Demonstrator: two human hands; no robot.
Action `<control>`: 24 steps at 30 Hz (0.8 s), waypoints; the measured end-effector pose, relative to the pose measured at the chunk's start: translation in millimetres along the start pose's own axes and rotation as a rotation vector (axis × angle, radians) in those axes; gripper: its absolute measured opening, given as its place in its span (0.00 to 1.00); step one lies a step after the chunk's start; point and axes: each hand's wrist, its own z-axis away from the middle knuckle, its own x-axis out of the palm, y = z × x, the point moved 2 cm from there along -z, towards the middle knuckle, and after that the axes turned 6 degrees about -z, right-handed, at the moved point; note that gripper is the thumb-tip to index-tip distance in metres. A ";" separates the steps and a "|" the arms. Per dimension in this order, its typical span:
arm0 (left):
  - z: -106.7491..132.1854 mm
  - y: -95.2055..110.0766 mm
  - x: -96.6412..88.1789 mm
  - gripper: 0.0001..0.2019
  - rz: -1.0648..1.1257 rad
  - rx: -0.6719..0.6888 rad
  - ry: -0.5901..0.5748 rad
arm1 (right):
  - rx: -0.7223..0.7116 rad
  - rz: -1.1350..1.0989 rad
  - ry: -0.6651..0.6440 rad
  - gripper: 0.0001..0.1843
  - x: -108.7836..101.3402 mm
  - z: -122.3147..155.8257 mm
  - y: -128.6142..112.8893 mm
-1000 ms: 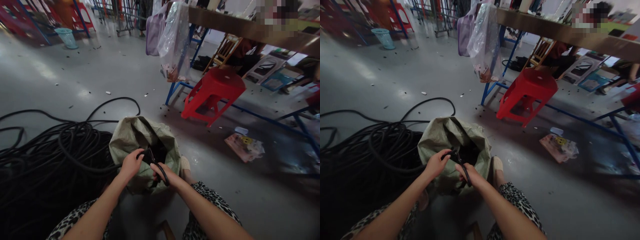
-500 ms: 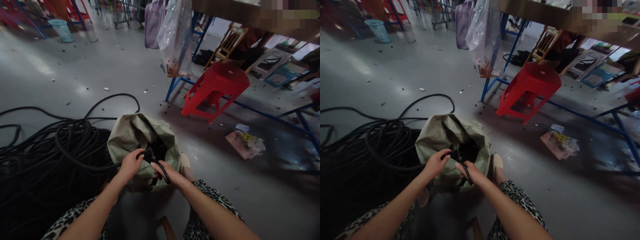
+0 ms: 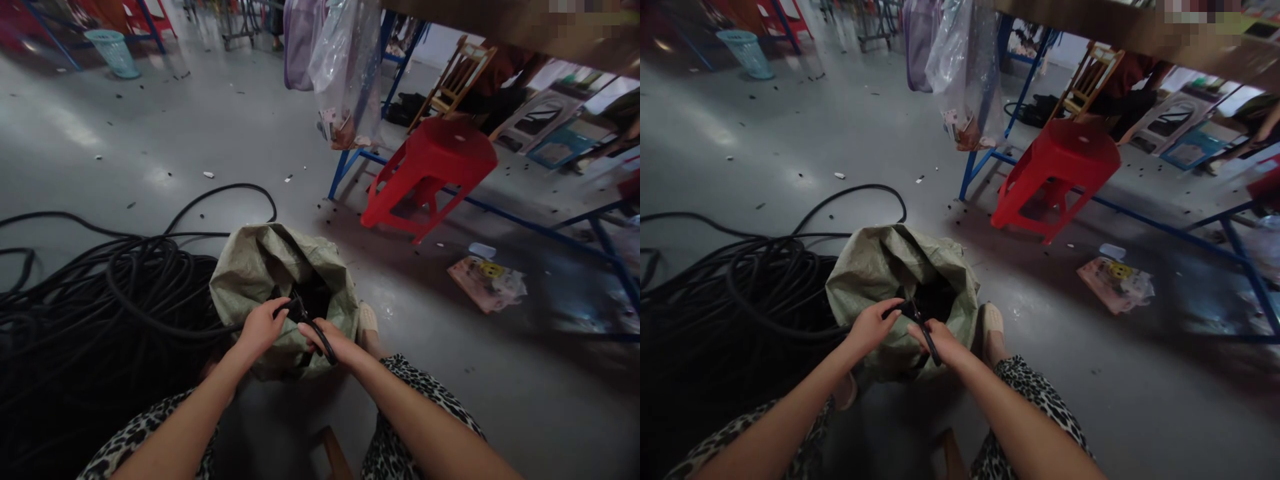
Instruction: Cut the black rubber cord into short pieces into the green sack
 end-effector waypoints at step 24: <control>0.5 1.6 0.0 0.18 -0.006 -0.002 -0.019 | -0.016 0.075 -0.001 0.25 -1.3 -6.0 7.3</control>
